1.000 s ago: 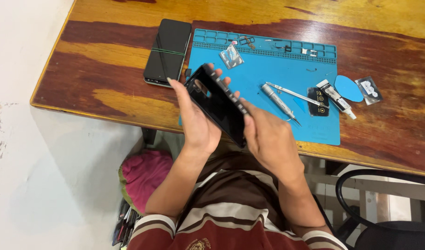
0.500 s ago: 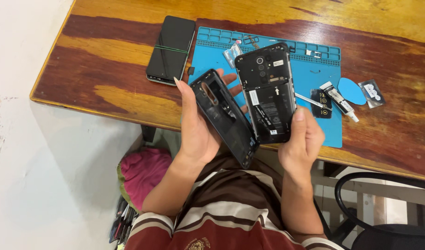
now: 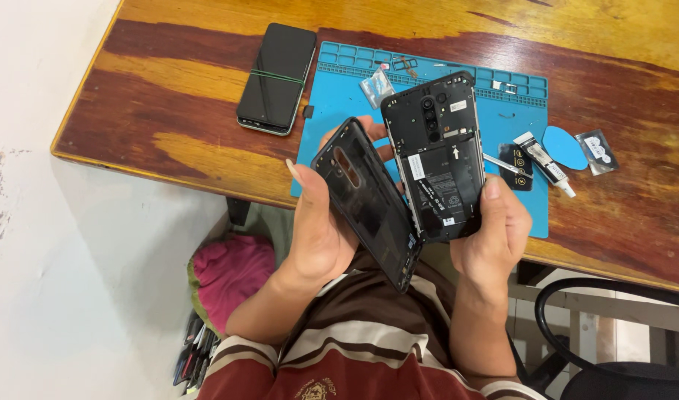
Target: The person assembles two smartphones by aligning and snapping the front and back halves together. They press along the edges to secure the frames, then place the finished devices on the table. The person also removes a rubber band from one phone and sets it aside.
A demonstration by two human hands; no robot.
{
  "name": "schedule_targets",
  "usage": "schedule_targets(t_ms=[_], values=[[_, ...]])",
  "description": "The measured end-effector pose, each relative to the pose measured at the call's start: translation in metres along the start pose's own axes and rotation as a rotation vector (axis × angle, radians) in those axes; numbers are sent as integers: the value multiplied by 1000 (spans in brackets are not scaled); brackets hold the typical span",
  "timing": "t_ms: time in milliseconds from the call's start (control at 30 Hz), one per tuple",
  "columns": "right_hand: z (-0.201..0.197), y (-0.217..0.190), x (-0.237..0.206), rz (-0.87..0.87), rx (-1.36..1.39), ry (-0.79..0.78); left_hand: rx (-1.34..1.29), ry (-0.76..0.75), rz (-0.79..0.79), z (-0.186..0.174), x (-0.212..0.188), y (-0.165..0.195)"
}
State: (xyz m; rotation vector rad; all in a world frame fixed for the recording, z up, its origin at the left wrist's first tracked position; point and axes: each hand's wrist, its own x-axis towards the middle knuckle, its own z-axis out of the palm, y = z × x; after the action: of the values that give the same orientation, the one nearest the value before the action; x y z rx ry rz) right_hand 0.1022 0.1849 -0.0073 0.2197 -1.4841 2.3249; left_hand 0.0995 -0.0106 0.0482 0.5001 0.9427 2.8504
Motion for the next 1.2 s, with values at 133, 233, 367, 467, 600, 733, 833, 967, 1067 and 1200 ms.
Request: schedule_targets(t_ms=[133,233,367,467,600,733,833,967,1067,1200], values=[[-2,-2,-2,7,13,5,-89,0,-26,1,-1,1],[-4,-4,-4,22,55,2,-209,57,-26,-1,2,2],[-7,-9,-8,41,88,9,-434,28,-40,-5,4,1],[-7,-14,-13,14,49,24,-430,-15,-52,-8,2,1],[-8,-20,-17,3,60,6,-382,-15,-60,-9,0,2],[-7,-20,-17,11,70,7,-388,-27,-63,-9,0,3],[-7,-18,-15,38,81,32,-385,-17,-58,-7,-1,5],[-7,-15,-12,75,120,29,-308,-47,-20,-3,-5,6],[-7,-14,-10,86,110,26,-277,-53,-8,-1,-6,6],[-7,-14,-9,94,110,17,-281,-63,-2,2,-7,6]])
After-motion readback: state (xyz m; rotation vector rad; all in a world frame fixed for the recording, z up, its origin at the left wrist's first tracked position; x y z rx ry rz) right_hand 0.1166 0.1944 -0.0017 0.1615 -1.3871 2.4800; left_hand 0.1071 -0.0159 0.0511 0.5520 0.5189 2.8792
